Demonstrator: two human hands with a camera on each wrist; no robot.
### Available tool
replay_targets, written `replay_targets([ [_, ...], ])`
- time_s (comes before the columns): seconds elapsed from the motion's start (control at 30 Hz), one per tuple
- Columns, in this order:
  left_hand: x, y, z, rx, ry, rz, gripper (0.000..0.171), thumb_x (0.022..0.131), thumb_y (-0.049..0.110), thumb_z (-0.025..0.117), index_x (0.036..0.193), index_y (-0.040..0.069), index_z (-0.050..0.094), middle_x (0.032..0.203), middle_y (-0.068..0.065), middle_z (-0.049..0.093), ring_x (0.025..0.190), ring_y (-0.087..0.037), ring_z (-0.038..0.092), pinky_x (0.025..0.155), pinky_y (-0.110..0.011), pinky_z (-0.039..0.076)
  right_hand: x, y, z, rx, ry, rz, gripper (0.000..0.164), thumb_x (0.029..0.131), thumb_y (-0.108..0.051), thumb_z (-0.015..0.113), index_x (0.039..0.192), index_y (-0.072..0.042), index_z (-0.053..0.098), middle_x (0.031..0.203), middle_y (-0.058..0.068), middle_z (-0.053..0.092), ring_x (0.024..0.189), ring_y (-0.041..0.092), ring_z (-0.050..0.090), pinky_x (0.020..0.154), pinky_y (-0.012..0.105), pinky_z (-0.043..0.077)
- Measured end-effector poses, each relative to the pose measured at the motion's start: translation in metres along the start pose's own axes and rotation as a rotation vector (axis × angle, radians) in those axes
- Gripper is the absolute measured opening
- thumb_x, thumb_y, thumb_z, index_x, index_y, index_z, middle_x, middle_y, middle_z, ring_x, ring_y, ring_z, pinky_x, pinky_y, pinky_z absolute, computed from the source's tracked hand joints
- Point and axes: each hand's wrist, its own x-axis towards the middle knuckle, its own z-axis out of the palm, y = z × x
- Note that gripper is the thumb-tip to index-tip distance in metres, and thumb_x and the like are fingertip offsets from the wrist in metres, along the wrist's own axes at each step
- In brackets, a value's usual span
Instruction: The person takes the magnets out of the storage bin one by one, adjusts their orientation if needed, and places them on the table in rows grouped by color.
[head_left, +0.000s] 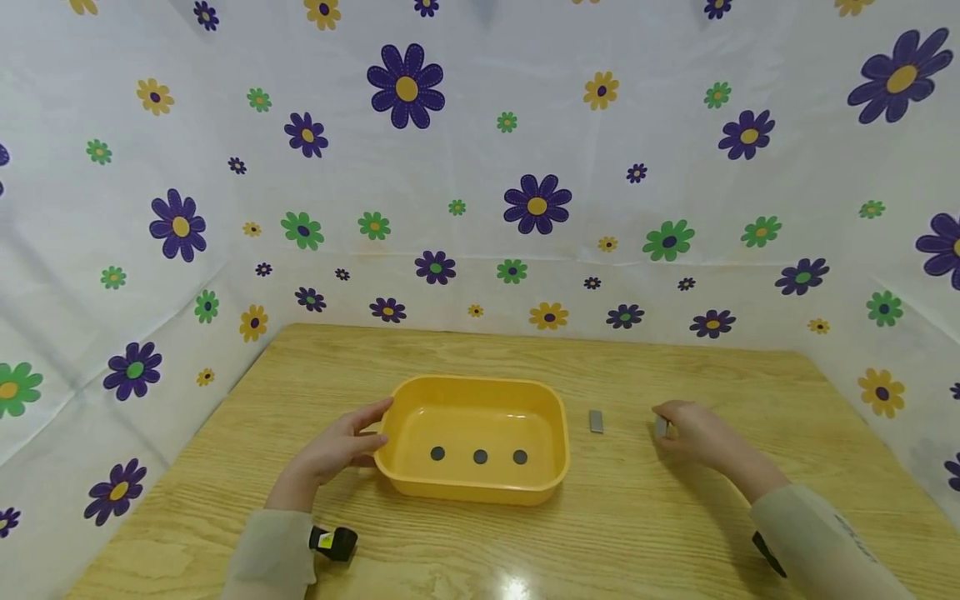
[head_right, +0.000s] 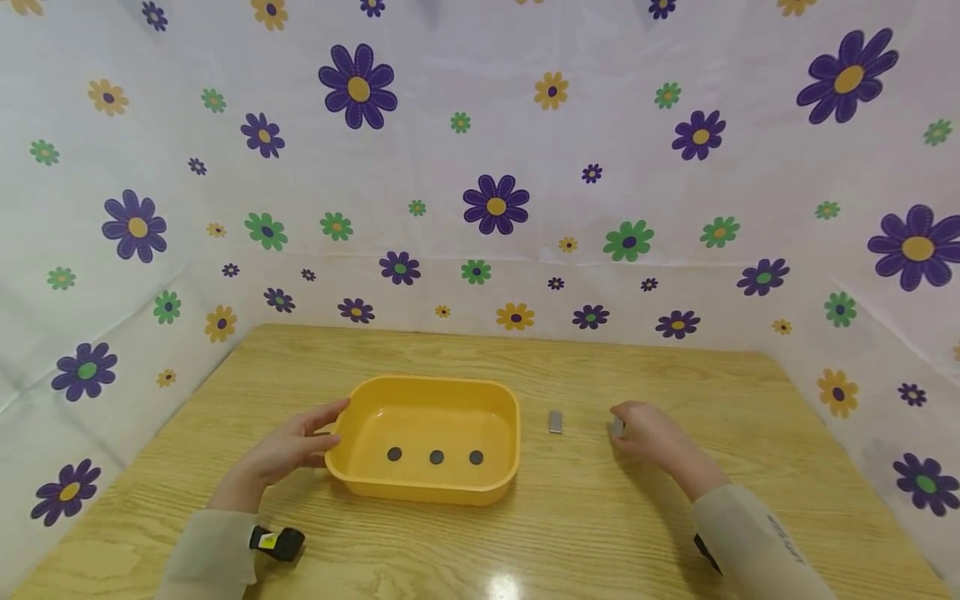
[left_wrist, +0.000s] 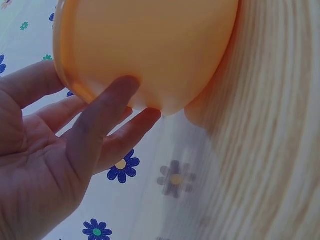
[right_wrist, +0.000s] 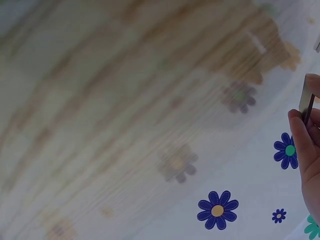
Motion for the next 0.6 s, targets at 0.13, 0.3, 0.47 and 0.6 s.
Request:
replay_targets([
  [0.13,0.0005,-0.0001,0.0001,-0.001,0.003,-0.002,0.060,0.090,0.009,0.049,0.141,0.006,0.018,0.143,-0.021,0.015,0.113,-0.037,0.043,0.079,-0.039,0.048,0.0005,0.0026,0.0017,0.001,-0.015,0.021,0.039,0.067,0.000,0.070,0.099,0.017,0.056,0.093,0.027,0.059,0.084,0.037,0.057,0.068,0.041,0.049],
  [0.3,0.0011,-0.0012,0.0001,-0.001,0.011,-0.006,0.060,0.090,0.012,0.050,0.142,0.007,0.018,0.142,-0.022,0.016,0.112,-0.035,0.045,0.079,-0.039,0.048,0.0014,0.0047,0.0020,0.011,-0.049,0.049,0.041,0.069,-0.001,0.069,0.102,0.017,0.055,0.096,0.027,0.058,0.087,0.039,0.055,0.070,0.043,0.048],
  [0.47,0.0012,-0.0012,0.0001,-0.005,0.005,-0.007,0.059,0.091,0.009,0.048,0.142,0.007,0.018,0.142,-0.022,0.016,0.113,-0.036,0.044,0.080,-0.039,0.048,0.0032,0.0060,0.0024,0.010,-0.047,0.050,0.041,0.068,-0.001,0.070,0.102,0.017,0.055,0.095,0.028,0.058,0.086,0.039,0.056,0.070,0.044,0.048],
  [0.6,0.0011,-0.0012,-0.0002,-0.008,0.000,-0.005,0.060,0.091,0.010,0.049,0.142,0.008,0.018,0.143,-0.021,0.015,0.113,-0.036,0.043,0.080,-0.039,0.048,0.0055,0.0075,0.0035,0.014,-0.044,0.061,0.040,0.068,0.001,0.069,0.102,0.017,0.055,0.095,0.028,0.058,0.086,0.038,0.056,0.071,0.044,0.048],
])
